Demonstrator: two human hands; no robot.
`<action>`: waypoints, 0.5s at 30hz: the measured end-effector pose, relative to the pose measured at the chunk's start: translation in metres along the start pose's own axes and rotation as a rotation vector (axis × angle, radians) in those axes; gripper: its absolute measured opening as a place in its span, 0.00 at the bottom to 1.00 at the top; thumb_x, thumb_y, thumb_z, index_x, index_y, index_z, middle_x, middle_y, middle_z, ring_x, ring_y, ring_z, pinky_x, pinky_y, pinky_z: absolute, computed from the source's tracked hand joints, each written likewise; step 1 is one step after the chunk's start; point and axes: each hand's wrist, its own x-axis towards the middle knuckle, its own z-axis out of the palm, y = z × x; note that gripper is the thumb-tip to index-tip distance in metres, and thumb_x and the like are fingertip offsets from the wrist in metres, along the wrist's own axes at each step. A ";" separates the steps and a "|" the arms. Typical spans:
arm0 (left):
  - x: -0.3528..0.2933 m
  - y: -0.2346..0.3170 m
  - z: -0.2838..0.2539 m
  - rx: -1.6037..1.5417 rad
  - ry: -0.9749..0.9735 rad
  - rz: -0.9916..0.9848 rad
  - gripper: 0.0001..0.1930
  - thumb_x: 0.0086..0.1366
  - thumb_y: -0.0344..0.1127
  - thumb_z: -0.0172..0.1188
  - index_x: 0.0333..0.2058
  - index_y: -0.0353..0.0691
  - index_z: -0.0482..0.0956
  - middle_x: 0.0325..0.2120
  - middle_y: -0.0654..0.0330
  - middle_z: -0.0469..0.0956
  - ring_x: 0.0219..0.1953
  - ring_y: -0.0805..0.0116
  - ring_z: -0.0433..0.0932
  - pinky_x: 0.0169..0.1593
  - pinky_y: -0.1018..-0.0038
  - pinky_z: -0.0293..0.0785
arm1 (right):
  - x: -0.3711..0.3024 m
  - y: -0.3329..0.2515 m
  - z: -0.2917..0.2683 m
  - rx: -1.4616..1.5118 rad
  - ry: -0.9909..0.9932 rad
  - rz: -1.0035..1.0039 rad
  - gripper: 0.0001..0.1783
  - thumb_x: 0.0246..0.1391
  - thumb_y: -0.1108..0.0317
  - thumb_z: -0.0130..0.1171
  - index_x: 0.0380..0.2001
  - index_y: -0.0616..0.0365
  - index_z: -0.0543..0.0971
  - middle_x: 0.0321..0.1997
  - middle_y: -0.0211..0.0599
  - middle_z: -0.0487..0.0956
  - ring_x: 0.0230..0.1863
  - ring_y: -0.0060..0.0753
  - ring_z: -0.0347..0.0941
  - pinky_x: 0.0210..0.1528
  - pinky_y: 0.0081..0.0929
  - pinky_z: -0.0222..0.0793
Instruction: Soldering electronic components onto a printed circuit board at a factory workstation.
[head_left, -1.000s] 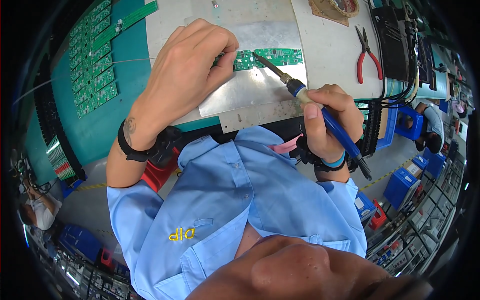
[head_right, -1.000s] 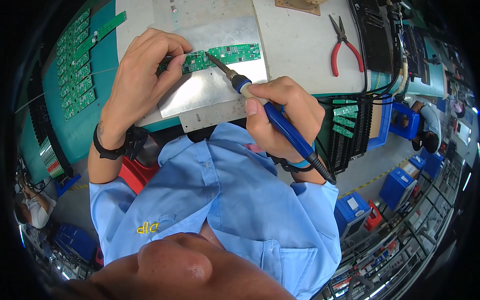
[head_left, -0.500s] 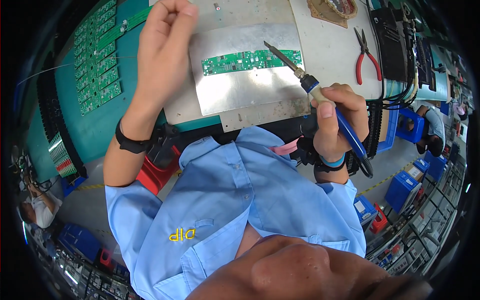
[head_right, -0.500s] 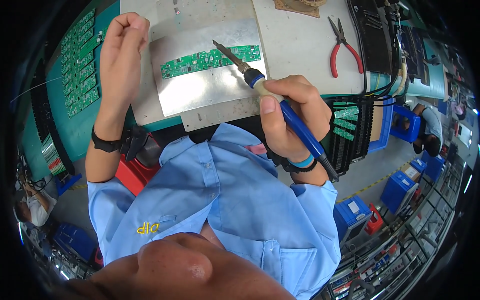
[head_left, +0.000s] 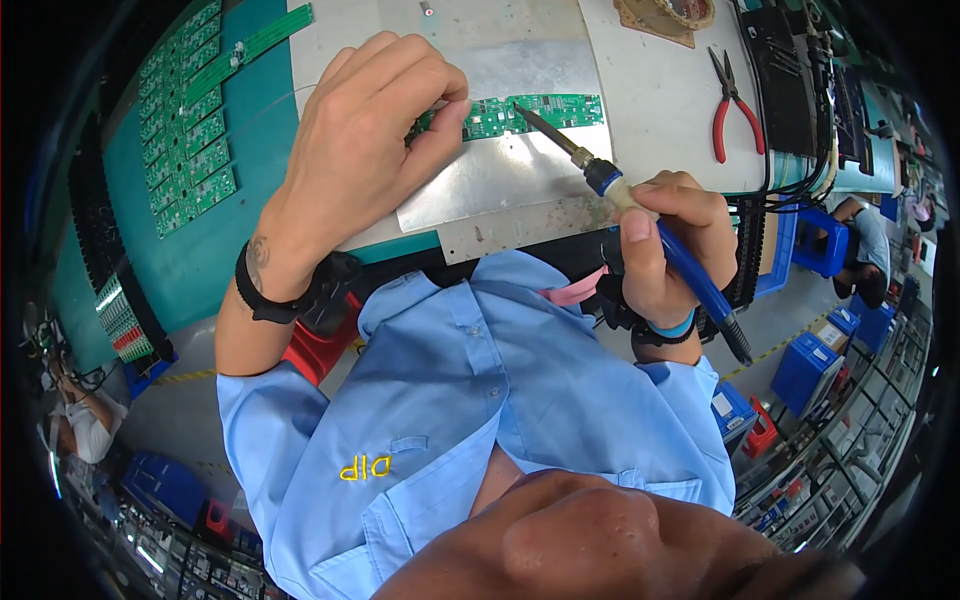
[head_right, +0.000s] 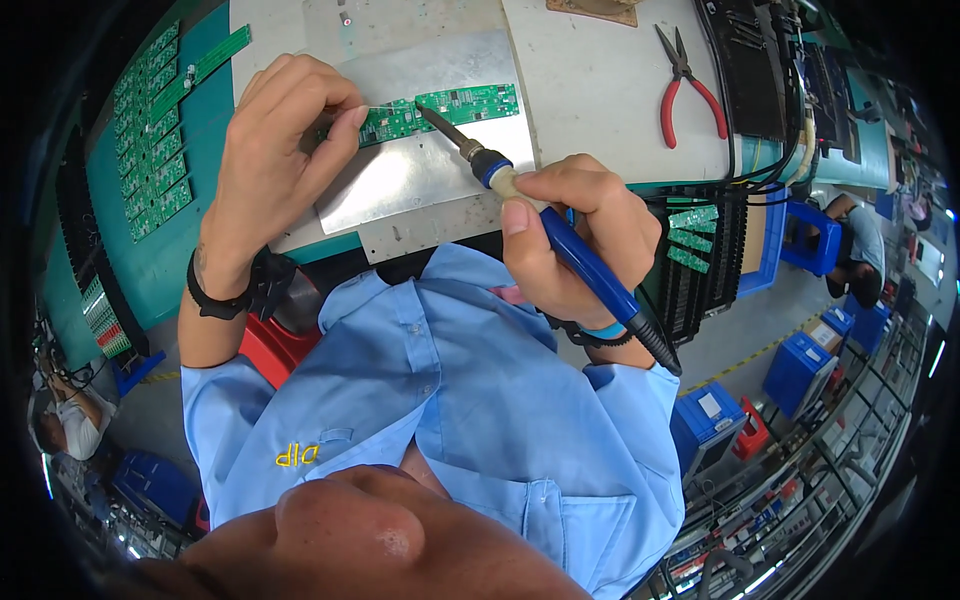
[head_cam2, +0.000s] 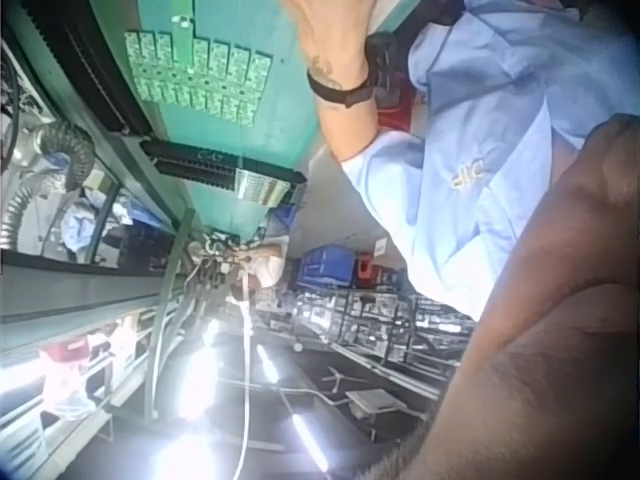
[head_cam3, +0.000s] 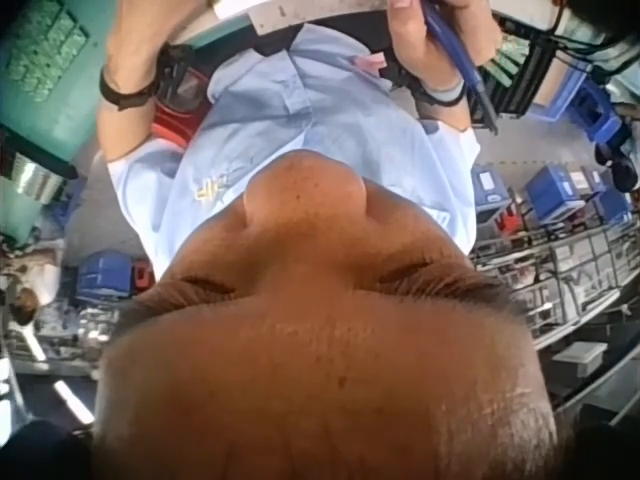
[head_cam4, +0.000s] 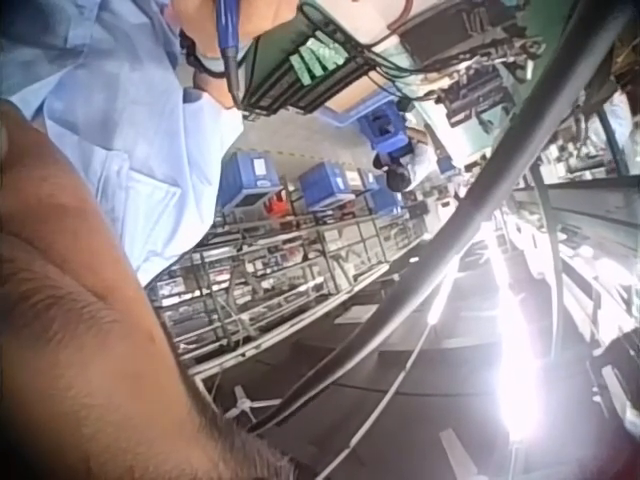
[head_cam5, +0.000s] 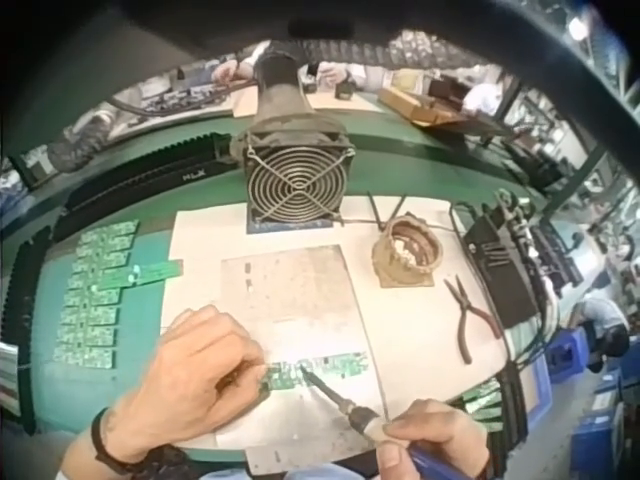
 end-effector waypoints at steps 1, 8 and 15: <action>0.000 0.001 -0.001 0.025 -0.018 0.002 0.08 0.54 0.25 0.67 0.31 0.40 0.77 0.29 0.63 0.76 0.32 0.62 0.73 0.37 0.67 0.68 | 0.001 0.001 0.001 -0.006 -0.014 -0.015 0.09 0.60 0.74 0.61 0.39 0.68 0.73 0.30 0.44 0.77 0.28 0.27 0.72 0.31 0.22 0.66; 0.000 0.001 0.000 0.038 -0.007 0.023 0.10 0.52 0.24 0.67 0.32 0.41 0.77 0.30 0.65 0.78 0.34 0.62 0.73 0.39 0.68 0.66 | 0.006 0.007 0.005 -0.033 0.017 -0.057 0.11 0.52 0.75 0.67 0.37 0.63 0.76 0.29 0.44 0.83 0.22 0.25 0.76 0.26 0.20 0.71; -0.002 0.000 0.002 0.024 -0.014 0.012 0.10 0.51 0.24 0.68 0.32 0.42 0.77 0.27 0.65 0.77 0.33 0.63 0.73 0.38 0.68 0.65 | 0.007 0.008 0.007 -0.037 0.014 -0.048 0.10 0.52 0.75 0.67 0.37 0.63 0.77 0.30 0.45 0.84 0.24 0.27 0.78 0.28 0.20 0.73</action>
